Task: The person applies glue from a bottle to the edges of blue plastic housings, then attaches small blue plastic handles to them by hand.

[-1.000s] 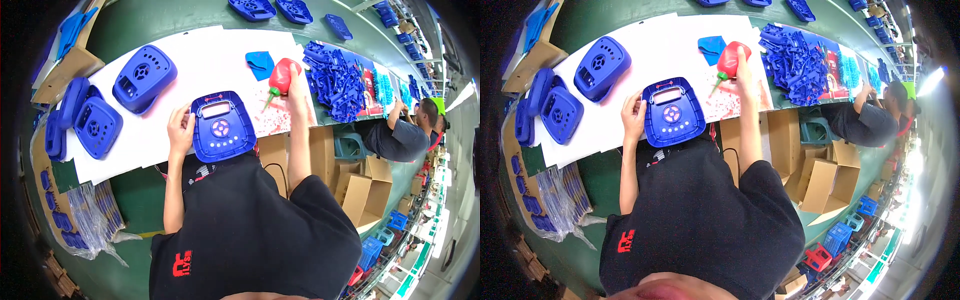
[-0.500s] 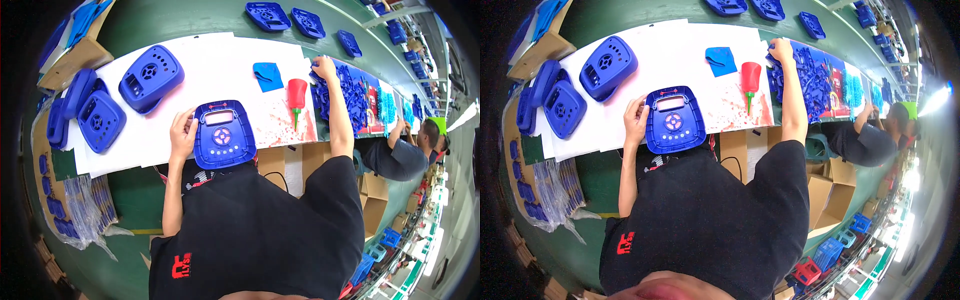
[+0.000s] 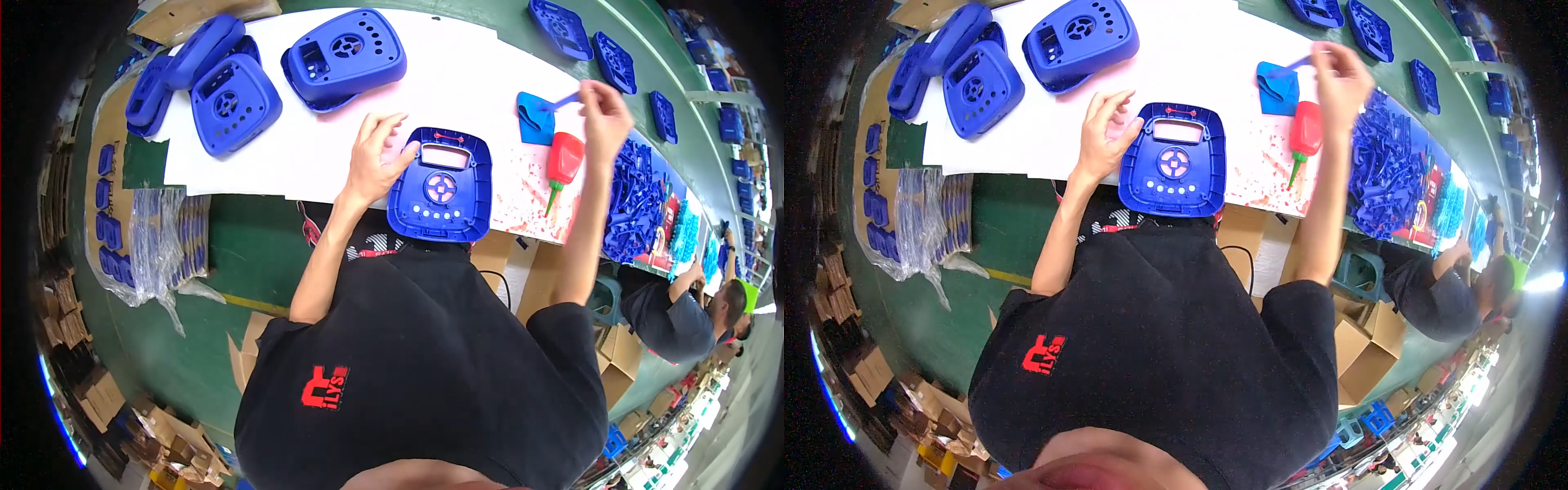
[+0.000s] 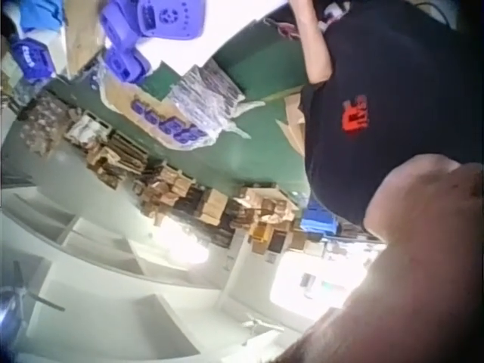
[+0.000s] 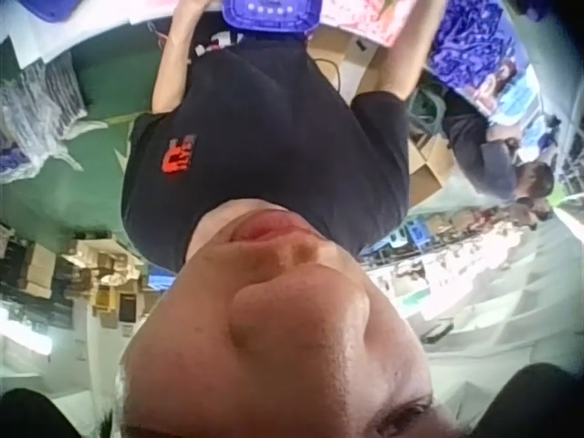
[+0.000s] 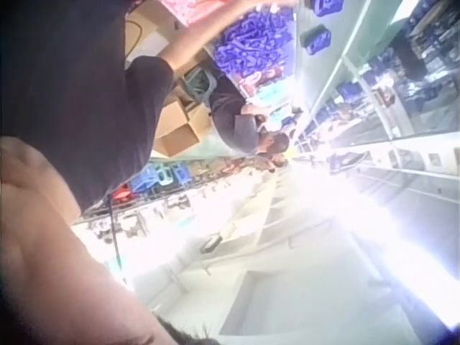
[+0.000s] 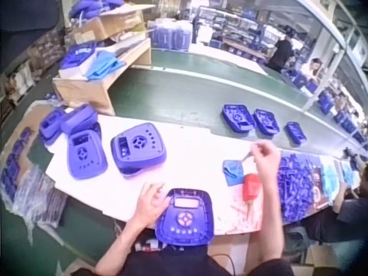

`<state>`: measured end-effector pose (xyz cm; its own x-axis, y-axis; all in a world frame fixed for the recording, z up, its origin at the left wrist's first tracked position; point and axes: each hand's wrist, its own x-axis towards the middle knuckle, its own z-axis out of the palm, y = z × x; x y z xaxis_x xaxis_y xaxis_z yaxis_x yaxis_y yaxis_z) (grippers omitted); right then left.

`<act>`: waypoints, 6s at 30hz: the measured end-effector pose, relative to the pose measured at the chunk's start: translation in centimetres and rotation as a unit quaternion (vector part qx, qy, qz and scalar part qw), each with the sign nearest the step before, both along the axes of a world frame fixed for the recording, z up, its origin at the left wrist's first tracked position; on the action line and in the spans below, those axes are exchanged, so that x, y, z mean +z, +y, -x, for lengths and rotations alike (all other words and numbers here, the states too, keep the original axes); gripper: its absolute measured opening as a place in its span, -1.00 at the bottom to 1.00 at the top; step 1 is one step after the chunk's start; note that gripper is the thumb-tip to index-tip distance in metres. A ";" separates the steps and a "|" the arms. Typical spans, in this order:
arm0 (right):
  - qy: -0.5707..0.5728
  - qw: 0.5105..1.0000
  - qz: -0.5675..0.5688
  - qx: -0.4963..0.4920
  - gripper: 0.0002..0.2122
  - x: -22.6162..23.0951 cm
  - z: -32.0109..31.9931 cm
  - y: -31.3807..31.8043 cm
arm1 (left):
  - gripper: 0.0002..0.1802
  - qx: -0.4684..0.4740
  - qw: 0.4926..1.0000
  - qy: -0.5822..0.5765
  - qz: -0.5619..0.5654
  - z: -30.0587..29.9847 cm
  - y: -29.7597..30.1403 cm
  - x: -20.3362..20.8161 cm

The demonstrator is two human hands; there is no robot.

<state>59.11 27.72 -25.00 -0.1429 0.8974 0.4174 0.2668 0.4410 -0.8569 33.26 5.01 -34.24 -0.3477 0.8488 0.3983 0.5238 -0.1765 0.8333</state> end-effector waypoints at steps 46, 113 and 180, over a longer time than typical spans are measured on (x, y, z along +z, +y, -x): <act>-0.312 0.944 0.046 0.097 -0.65 -8.0 5.5 -11.0 | -0.77 -0.188 0.969 0.161 -0.012 1.7 3.1 -0.2; 0.480 0.824 0.249 0.167 -0.46 -6.6 -1.1 -9.4 | -0.68 0.092 0.972 0.119 0.183 -2.7 -2.6 0.8; -0.561 0.777 -0.074 -0.274 -0.72 -6.4 -14.0 4.2 | -0.80 0.083 0.980 0.094 0.155 -2.8 -2.8 0.8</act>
<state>73.11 31.91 -31.40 -0.1047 0.9062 0.4097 0.9925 0.0691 0.1007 36.04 2.22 -33.45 -0.4369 0.8769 0.2004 0.6727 0.1706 0.7200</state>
